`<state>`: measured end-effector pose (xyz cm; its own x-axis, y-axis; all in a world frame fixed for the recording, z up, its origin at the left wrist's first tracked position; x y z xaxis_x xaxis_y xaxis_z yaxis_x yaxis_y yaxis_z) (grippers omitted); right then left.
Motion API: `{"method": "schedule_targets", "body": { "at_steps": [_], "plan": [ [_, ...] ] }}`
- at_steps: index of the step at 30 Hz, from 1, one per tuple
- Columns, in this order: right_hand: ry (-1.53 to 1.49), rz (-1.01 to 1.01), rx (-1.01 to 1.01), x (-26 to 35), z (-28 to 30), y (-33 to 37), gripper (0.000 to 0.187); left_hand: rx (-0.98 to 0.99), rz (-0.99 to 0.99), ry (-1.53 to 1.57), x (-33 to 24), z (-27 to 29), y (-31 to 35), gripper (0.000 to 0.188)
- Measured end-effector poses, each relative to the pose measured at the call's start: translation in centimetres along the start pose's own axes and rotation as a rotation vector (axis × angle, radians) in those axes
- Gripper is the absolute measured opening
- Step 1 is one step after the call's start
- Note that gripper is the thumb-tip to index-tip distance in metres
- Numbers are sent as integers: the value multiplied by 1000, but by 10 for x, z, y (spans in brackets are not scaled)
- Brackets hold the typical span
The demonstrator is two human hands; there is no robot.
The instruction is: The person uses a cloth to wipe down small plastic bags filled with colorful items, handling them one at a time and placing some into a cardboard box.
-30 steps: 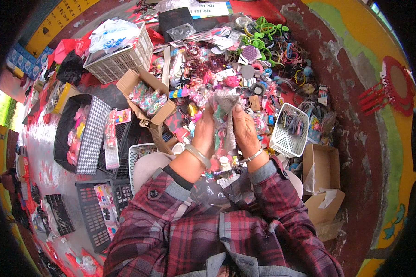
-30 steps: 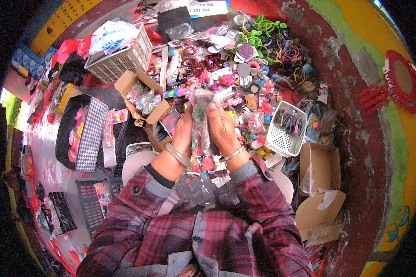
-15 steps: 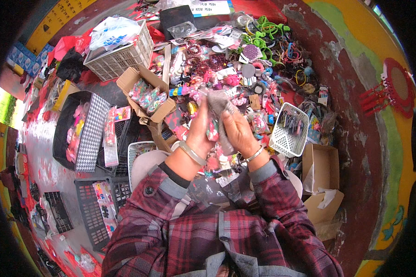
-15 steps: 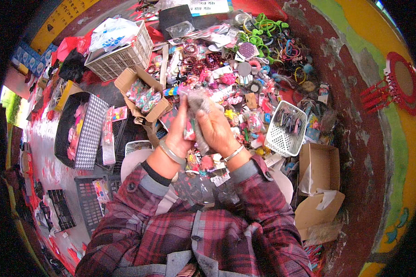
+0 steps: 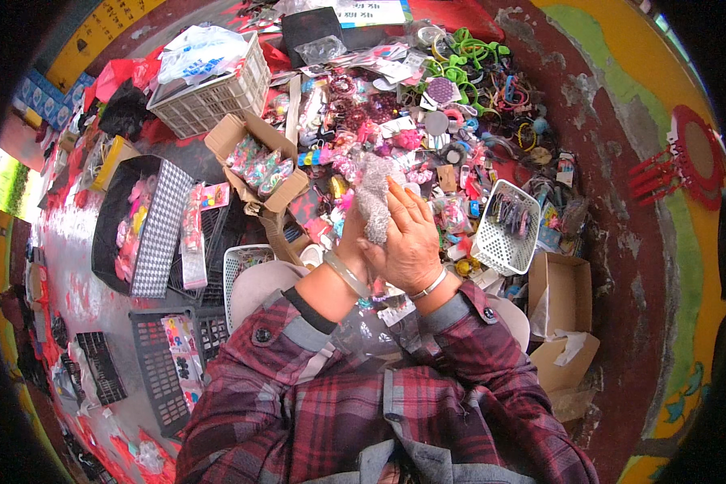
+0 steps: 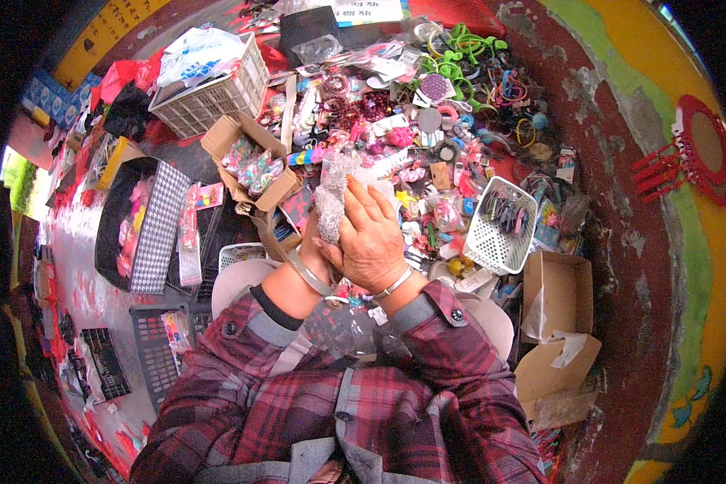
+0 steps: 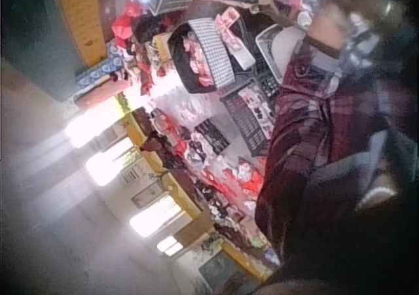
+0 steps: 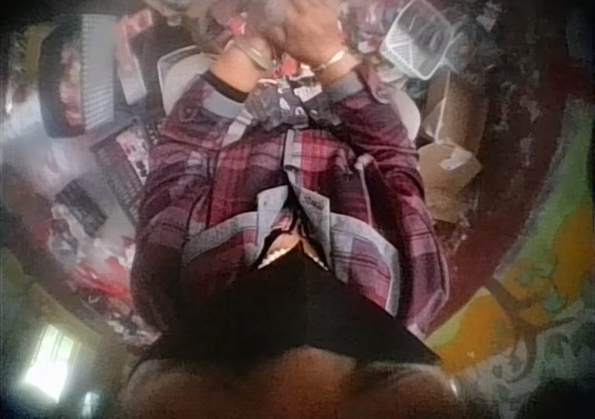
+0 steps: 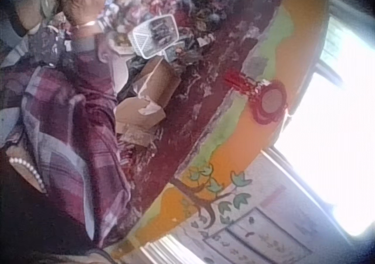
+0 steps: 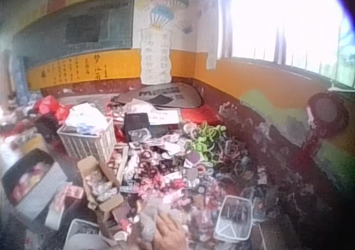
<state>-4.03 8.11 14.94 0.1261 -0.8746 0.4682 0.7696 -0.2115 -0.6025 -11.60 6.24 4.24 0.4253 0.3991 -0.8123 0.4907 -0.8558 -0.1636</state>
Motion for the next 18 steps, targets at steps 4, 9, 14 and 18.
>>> {"method": "schedule_targets", "body": {
  "at_steps": [4,9,14,18],
  "plan": [
    [-21,-72,-91,2,3,0,44,-71,-10,-79,-7,-16,0,35],
    [-66,-163,-145,-1,4,-3,35,146,72,540,0,-32,-9,38],
    [-953,-727,-352,-77,22,15,37,-87,177,243,14,-29,-17,44],
    [-1716,-556,-715,-103,87,9,49,-68,353,233,-8,-30,-18,52]
  ]
}}
Point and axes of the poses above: each hand's wrist, its own y-axis away from the middle knuckle, its own z-axis out of the back of the hand, x = y × z, the point moved 6 cm from there along -y, towards the middle knuckle, and after that the axes turned 13 degrees about -y, right-handed, at the moved point
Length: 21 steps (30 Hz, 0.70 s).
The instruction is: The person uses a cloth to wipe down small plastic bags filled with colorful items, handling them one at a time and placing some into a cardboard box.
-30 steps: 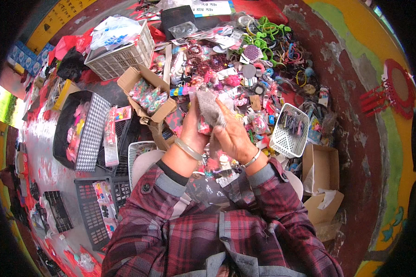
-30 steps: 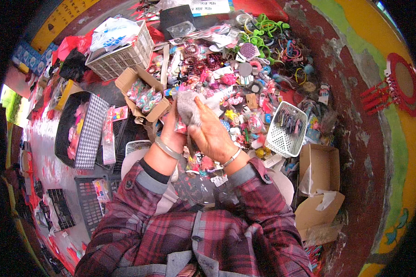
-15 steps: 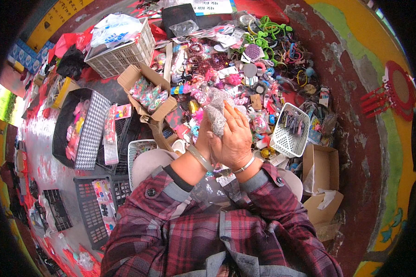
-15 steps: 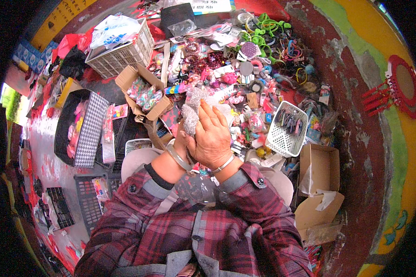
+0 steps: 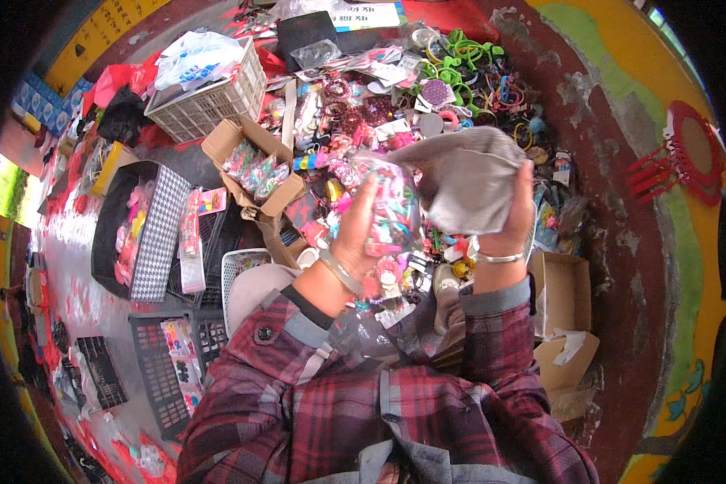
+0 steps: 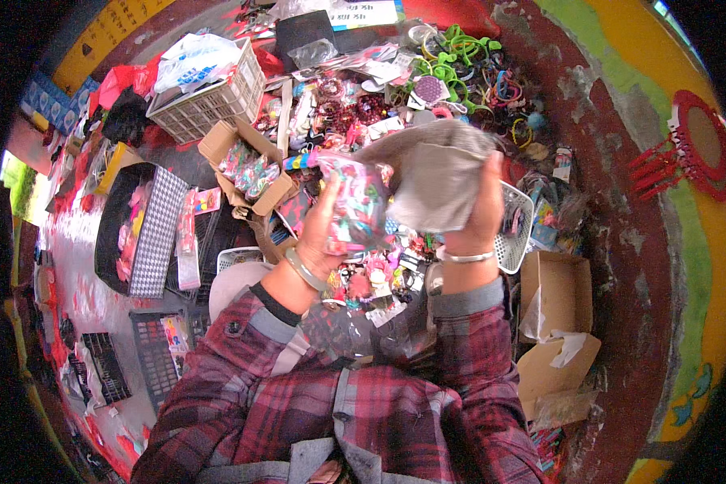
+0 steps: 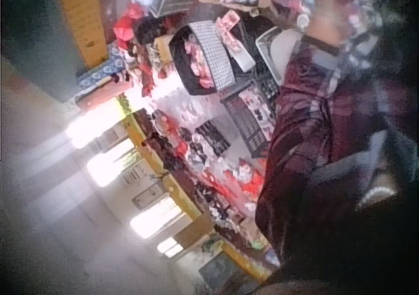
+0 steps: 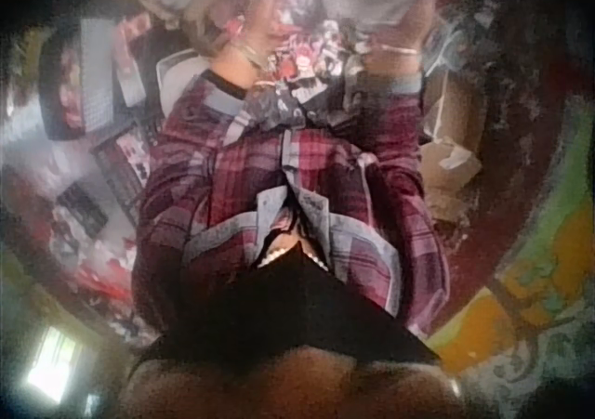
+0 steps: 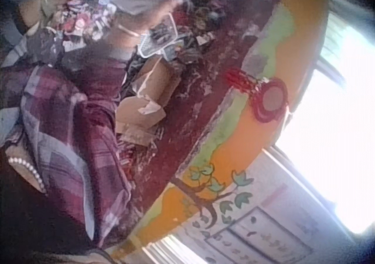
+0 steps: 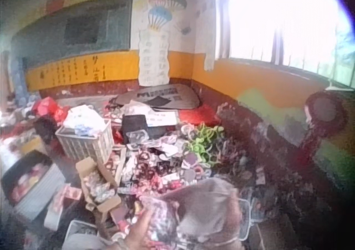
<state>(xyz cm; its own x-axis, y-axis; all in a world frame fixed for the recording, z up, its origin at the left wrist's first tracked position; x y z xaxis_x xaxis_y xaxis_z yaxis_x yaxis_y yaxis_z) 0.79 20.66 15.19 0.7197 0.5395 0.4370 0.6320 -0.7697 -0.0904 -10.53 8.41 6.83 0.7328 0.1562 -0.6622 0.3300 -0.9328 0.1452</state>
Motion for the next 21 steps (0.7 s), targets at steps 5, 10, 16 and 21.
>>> {"method": "schedule_targets", "body": {
  "at_steps": [5,10,16,21],
  "plan": [
    [32,106,18,33,4,10,53,98,-39,209,-32,-18,9,49],
    [1123,83,449,-29,-37,31,47,67,-191,102,-48,-33,15,60],
    [1728,523,837,-78,-64,65,39,143,7,200,-17,-21,16,60],
    [1689,545,717,-68,-65,59,39,56,-128,-118,-17,-4,16,51]
  ]
}}
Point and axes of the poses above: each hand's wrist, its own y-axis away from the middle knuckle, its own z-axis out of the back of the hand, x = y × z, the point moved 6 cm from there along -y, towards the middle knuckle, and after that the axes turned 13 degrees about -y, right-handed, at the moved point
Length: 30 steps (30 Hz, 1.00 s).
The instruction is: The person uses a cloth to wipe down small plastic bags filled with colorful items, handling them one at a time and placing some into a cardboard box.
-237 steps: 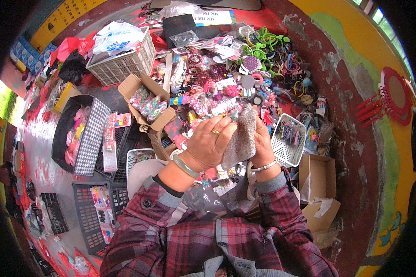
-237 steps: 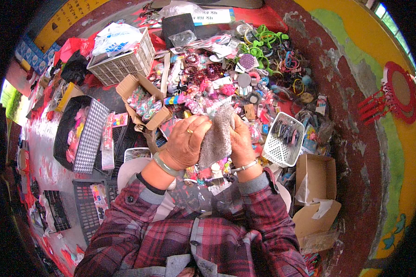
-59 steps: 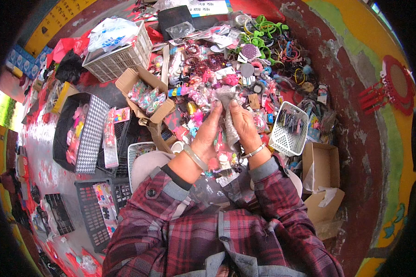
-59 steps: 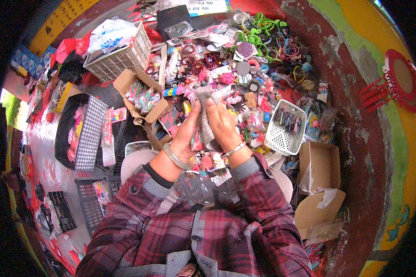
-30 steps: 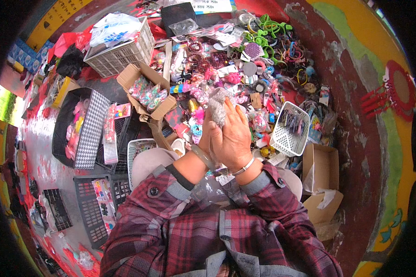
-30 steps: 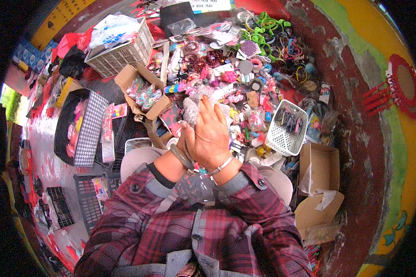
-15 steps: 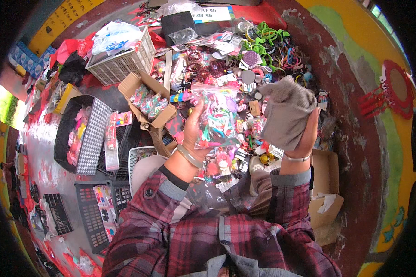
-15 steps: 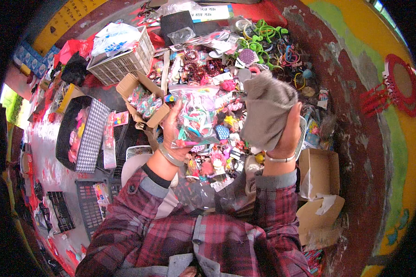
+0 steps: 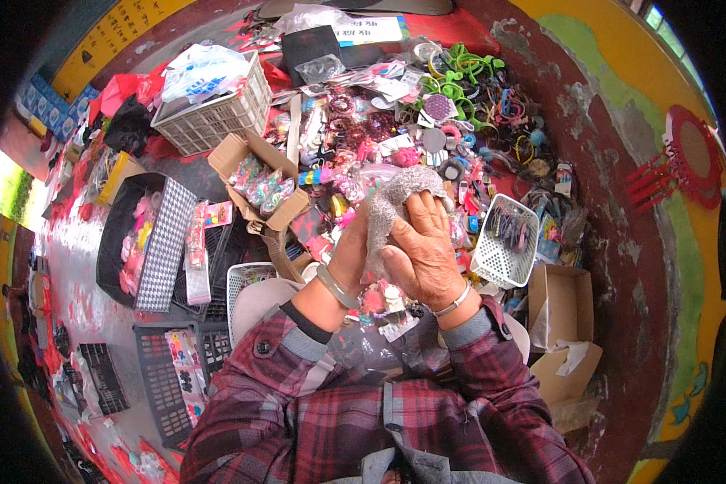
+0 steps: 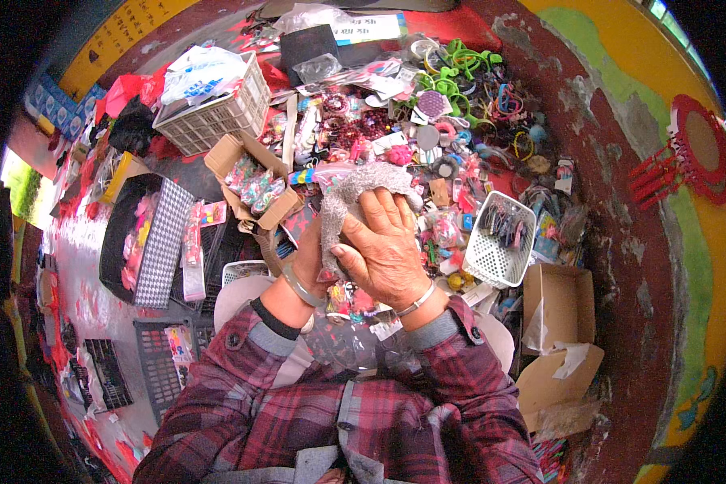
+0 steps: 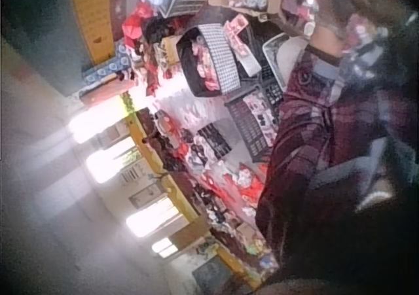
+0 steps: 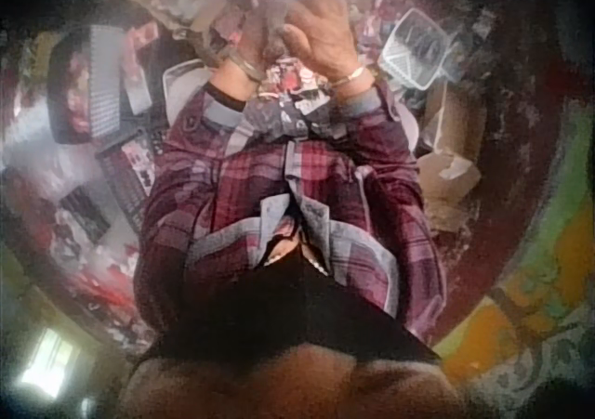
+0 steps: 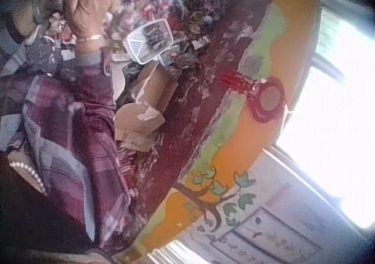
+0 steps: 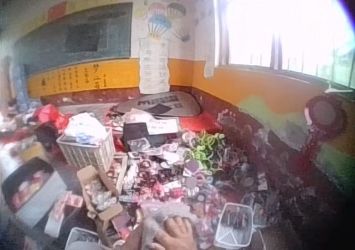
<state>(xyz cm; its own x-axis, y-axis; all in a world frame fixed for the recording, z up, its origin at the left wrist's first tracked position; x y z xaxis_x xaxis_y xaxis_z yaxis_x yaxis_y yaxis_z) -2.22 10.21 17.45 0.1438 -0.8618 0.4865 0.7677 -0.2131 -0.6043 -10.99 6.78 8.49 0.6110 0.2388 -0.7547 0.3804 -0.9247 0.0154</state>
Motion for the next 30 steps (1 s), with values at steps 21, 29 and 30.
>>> {"method": "schedule_targets", "body": {
  "at_steps": [21,29,30],
  "plan": [
    [-840,-427,-137,-60,16,13,34,297,-5,-430,-15,-17,18,45],
    [-522,-500,126,-82,18,23,32,70,-28,-96,-39,13,15,48],
    [-784,-458,90,-84,6,27,31,50,-16,31,-41,14,13,47]
  ]
}}
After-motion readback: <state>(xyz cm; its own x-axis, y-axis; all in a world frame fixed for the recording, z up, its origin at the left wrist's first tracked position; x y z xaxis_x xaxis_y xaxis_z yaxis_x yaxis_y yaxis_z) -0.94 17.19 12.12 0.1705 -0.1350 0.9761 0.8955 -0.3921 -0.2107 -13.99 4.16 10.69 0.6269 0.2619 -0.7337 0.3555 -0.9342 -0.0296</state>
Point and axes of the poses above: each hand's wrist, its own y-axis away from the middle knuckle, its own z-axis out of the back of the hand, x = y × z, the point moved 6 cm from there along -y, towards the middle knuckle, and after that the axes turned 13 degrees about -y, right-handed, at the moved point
